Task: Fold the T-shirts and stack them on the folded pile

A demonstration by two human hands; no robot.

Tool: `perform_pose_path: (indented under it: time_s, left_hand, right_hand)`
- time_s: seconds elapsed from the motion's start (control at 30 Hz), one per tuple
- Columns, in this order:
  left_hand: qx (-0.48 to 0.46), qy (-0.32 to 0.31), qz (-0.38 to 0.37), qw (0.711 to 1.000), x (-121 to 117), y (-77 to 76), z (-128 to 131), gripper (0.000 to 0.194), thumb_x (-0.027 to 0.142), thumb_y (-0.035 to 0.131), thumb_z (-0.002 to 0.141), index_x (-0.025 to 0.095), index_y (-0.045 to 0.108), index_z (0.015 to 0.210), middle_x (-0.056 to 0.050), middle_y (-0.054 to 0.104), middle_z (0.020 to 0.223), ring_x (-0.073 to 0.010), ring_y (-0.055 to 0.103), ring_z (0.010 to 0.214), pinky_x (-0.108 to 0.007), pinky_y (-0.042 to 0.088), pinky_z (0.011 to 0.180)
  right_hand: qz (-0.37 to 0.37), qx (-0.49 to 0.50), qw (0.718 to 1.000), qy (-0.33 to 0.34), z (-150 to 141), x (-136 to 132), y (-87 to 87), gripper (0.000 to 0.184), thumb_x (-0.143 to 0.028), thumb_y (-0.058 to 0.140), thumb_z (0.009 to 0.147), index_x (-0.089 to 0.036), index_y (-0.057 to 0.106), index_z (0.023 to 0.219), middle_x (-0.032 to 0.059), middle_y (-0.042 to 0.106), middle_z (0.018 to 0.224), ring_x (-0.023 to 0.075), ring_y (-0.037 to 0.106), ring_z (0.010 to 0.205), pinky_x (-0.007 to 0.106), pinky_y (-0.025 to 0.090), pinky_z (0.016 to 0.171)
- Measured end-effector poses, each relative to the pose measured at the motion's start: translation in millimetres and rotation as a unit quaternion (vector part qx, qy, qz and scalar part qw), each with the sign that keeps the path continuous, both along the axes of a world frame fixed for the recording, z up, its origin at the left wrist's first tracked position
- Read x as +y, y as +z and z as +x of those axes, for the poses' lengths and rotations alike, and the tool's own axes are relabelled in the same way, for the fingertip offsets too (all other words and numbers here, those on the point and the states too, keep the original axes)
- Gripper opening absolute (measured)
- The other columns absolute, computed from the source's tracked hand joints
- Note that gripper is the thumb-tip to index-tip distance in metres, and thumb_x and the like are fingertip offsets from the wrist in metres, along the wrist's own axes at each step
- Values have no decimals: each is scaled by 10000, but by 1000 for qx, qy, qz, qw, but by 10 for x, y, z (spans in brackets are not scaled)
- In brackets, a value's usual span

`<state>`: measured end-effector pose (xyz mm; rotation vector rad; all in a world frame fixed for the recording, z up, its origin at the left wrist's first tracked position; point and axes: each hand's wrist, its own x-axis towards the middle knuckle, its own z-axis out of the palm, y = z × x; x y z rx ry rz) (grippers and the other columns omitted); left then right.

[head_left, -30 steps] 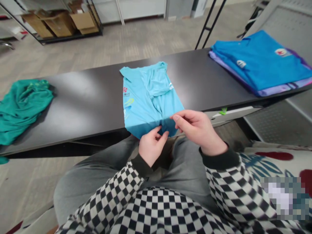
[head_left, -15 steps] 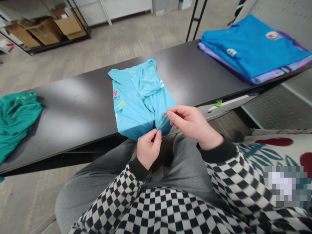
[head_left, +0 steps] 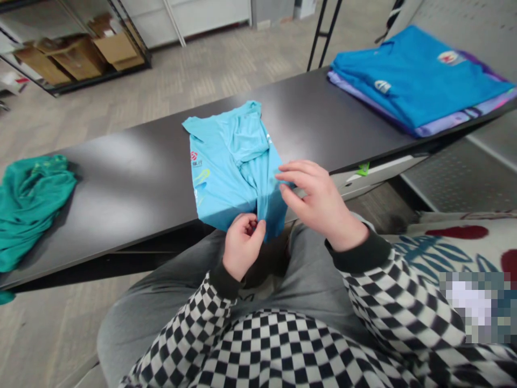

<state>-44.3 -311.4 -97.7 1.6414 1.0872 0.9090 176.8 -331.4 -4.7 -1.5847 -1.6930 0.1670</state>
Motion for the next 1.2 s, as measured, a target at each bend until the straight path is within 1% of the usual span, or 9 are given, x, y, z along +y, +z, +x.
perform_pose_path:
  time_s: [0.1, 0.2, 0.3, 0.43, 0.87, 0.93, 1.03, 1.1, 1.2]
  left_hand:
    - [-4, -9, 30, 1000, -41, 16, 62, 111, 314, 748, 1008, 218, 713, 964, -54, 716, 985, -197, 680, 922, -315, 556, 869]
    - [-93, -7, -30, 995, -76, 93, 167, 203, 346, 764, 1013, 221, 715, 1166, -74, 773, 1105, -212, 727, 1036, -342, 577, 995]
    - [-147, -15, -96, 984, -78, 166, 255, 325, 455, 775, 1024, 212, 725, 1234, -69, 795, 1043, -201, 733, 916, -321, 598, 870]
    - [-114, 25, -50, 992, -48, 175, 230, 322, 519, 738, 1054, 201, 764, 1010, -28, 727, 846, -170, 650, 761, -288, 538, 726]
    - [-2, 78, -47, 996, 110, -532, -332, 296, 500, 773, 989, 209, 762, 938, -14, 724, 802, -160, 645, 712, -279, 518, 694]
    - [3, 98, -92, 991, 134, -602, -502, 263, 439, 813, 926, 201, 740, 842, -5, 691, 742, -152, 621, 685, -272, 501, 671]
    - [-2, 123, -169, 978, 186, -689, -769, 282, 396, 815, 841, 195, 662, 718, 17, 604, 614, -139, 566, 586, -262, 454, 582]
    - [-12, 144, -183, 972, 223, -711, -909, 251, 388, 821, 803, 193, 664, 786, 6, 652, 655, -156, 616, 601, -273, 490, 588]
    - [-48, 150, -179, 971, 266, -698, -1002, 375, 366, 890, 755, 188, 710, 1032, -70, 802, 959, -244, 778, 879, -366, 630, 797]
  right_hand:
    - [-38, -34, 999, 13, -17, 2, -45, 276, -279, 634, 1035, -299, 826, 1232, 78, 783, 1439, 360, 621, 1460, 660, 288, 1327]
    - [-44, -37, 998, 11, -20, 6, -69, 266, -284, 634, 1039, -298, 823, 1225, 79, 780, 1450, 358, 621, 1469, 683, 246, 1338]
    - [-47, -32, 998, 12, 7, 16, -77, 258, -288, 647, 1036, -299, 822, 1226, 86, 778, 1455, 362, 622, 1469, 692, 249, 1336]
    - [-50, -22, 998, 25, 101, 38, -94, 252, -307, 698, 1026, -303, 812, 1251, 84, 772, 1469, 378, 613, 1482, 726, 239, 1335]
    - [-42, -7, 998, 43, 168, 22, -69, 249, -282, 736, 993, -299, 818, 1227, 78, 776, 1464, 378, 635, 1466, 723, 292, 1327]
    - [-16, 32, 999, 38, 169, -13, 3, 201, -325, 713, 1025, -286, 827, 1186, 93, 807, 1380, 356, 711, 1346, 636, 431, 1265]
    - [4, 113, 993, -19, 234, -94, 71, 208, -401, 688, 1052, -259, 829, 1105, 102, 840, 1144, 306, 780, 1050, 469, 610, 991]
    - [-50, 152, 986, -45, 330, -149, 39, 253, -456, 677, 1053, -247, 816, 1021, 77, 819, 947, 272, 754, 859, 392, 605, 800]
    - [-217, 132, 967, 2, 486, -184, -116, 344, -500, 644, 1052, -244, 784, 870, 44, 768, 767, 245, 702, 715, 353, 543, 673]
